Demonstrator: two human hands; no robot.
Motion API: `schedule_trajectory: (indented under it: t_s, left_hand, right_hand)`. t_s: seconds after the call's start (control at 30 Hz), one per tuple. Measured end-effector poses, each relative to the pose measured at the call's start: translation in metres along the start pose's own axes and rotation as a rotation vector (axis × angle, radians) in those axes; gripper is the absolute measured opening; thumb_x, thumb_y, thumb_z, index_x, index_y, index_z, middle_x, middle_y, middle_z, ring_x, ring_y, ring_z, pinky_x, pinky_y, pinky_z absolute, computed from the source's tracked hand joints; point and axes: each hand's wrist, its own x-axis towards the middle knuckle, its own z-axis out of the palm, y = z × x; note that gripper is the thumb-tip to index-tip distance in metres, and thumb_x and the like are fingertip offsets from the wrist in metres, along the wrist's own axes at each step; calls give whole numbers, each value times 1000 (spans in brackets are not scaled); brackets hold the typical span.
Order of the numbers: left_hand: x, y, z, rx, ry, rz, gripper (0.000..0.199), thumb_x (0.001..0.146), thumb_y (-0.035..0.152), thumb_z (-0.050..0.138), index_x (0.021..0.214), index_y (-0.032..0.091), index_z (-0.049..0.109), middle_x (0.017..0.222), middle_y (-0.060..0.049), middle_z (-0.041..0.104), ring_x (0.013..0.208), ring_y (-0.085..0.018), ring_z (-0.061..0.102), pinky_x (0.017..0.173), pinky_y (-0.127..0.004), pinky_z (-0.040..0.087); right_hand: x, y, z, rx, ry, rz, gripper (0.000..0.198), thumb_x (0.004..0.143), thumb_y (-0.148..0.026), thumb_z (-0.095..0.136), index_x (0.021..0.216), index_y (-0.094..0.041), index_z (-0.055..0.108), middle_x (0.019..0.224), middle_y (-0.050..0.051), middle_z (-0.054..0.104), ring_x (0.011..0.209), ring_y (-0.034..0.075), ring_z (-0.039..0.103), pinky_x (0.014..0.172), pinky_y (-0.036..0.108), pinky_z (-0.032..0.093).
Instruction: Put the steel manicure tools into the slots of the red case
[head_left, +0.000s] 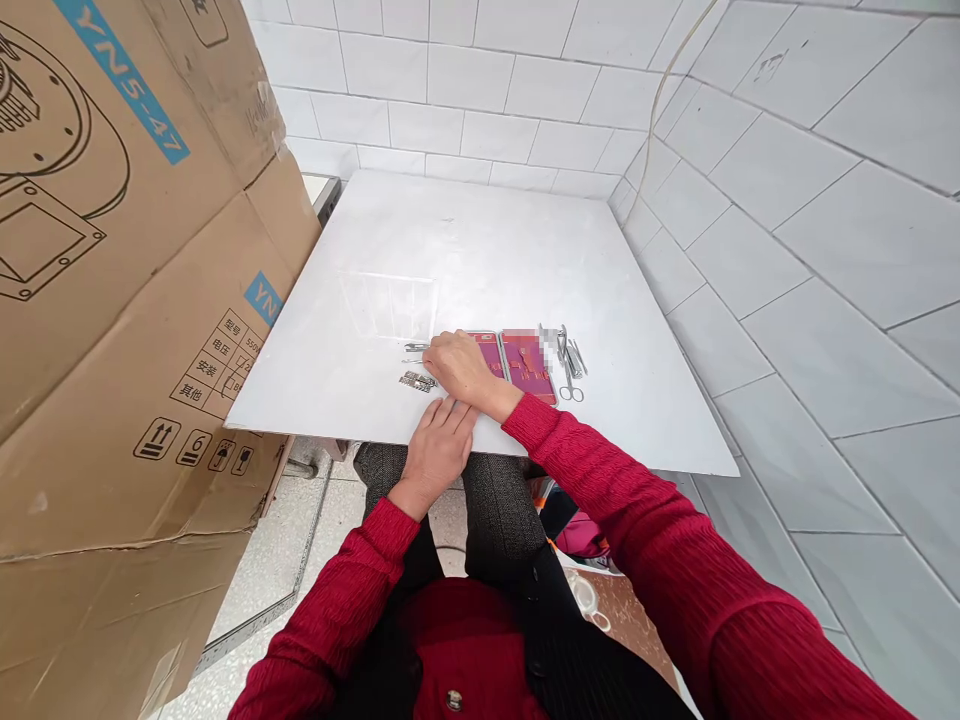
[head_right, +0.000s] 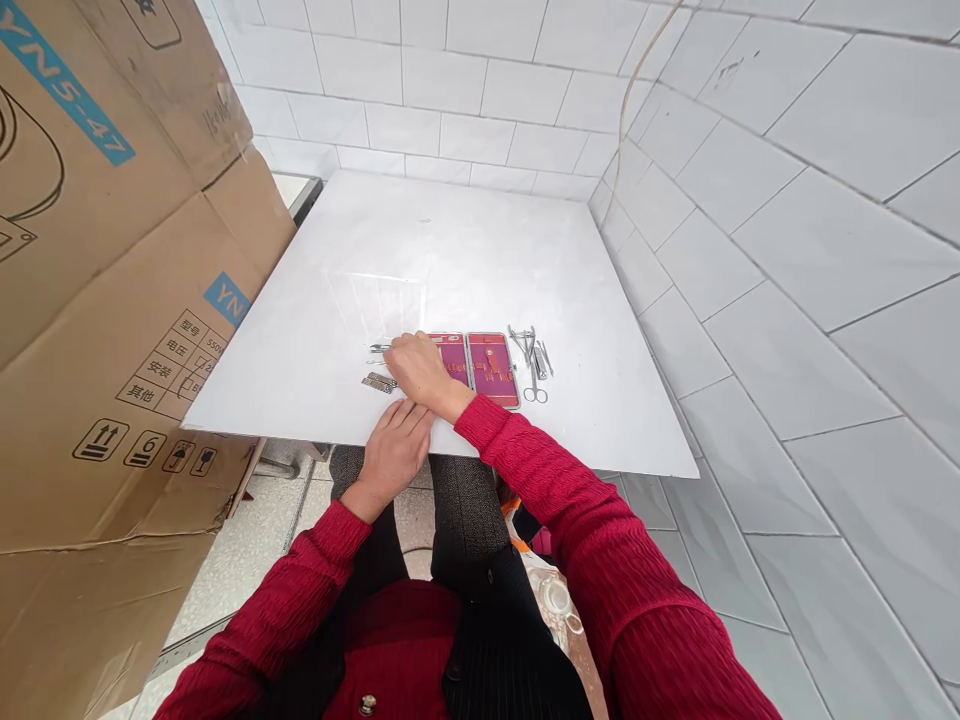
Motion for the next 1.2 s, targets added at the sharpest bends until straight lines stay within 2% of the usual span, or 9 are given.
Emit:
schedule_trajectory:
  t_s: [0.23, 0.47, 0.57, 0.67, 0.8, 0.87, 0.97, 1.03, 1.2]
  left_hand:
    - [-1, 1, 1, -10, -23, -23, 42, 97, 16, 46, 138, 17, 59, 136, -10, 65, 130, -26, 56, 116, -46, 40]
    - [-1, 1, -2, -12, 0, -8, 42, 98, 16, 46, 139, 16, 57, 142, -8, 61, 135, -26, 52, 117, -44, 38]
    - [-1, 1, -3, -13, 7, -1, 42, 98, 16, 46, 139, 14, 56, 142, -9, 61, 136, -26, 51, 116, -44, 38]
    - [-1, 0, -3, -11, 0, 8, 41, 98, 16, 46, 138, 14, 57, 142, -9, 61, 137, -27, 50, 116, -45, 38]
    - [0, 0, -4, -13, -6, 3, 42, 97, 14, 46, 137, 15, 58, 142, -9, 61, 136, -28, 51, 116, -45, 38]
    - [1, 1, -4, -19, -13, -2, 43, 97, 13, 46, 138, 17, 58, 142, -8, 61, 136, -27, 52, 116, -46, 38]
    - [3, 1, -4, -24, -16, 0, 44, 96, 12, 47, 138, 19, 58, 141, -8, 61, 136, -27, 52, 116, -46, 39]
    - [4, 1, -4, -22, -11, 0, 43, 96, 12, 47, 137, 19, 59, 141, -8, 62, 135, -27, 53, 116, -46, 39]
    - [4, 1, -4, -9, -1, 3, 42, 97, 11, 46, 136, 17, 59, 141, -9, 62, 135, -27, 53, 115, -46, 39]
  right_hand:
    - [8, 0, 7, -61, -45, -4, 27, 93, -9, 49, 86, -11, 74, 92, 17, 72, 90, 27, 62, 79, 38, 34]
    - [21, -2, 3, -113, -129, -142, 25, 90, -5, 49, 95, -8, 73, 98, 21, 72, 97, 30, 65, 82, 39, 39]
    - [23, 0, 0, -70, -128, -111, 23, 90, -5, 50, 98, -7, 71, 100, 22, 72, 97, 30, 65, 80, 37, 41]
    - [18, 11, 2, 94, -63, 36, 19, 90, -9, 52, 97, -9, 70, 95, 16, 73, 86, 24, 66, 74, 32, 42]
    - [2, 39, 11, 528, 60, 271, 13, 83, -10, 55, 87, -15, 67, 80, 4, 71, 70, 16, 63, 66, 26, 44]
    - [-9, 55, 17, 790, 97, 358, 22, 79, -10, 55, 97, -15, 67, 73, -1, 69, 63, 13, 60, 60, 23, 45]
    - [-25, 75, 25, 1062, 144, 430, 50, 75, -10, 56, 125, -14, 60, 63, -6, 64, 53, 11, 57, 53, 22, 46]
    - [-33, 84, 29, 1128, 174, 433, 59, 74, -11, 57, 133, -14, 57, 60, -7, 62, 51, 11, 56, 51, 22, 47]
    - [-38, 92, 27, 1146, 231, 495, 53, 75, -11, 58, 128, -12, 61, 59, -5, 63, 47, 11, 54, 48, 22, 47]
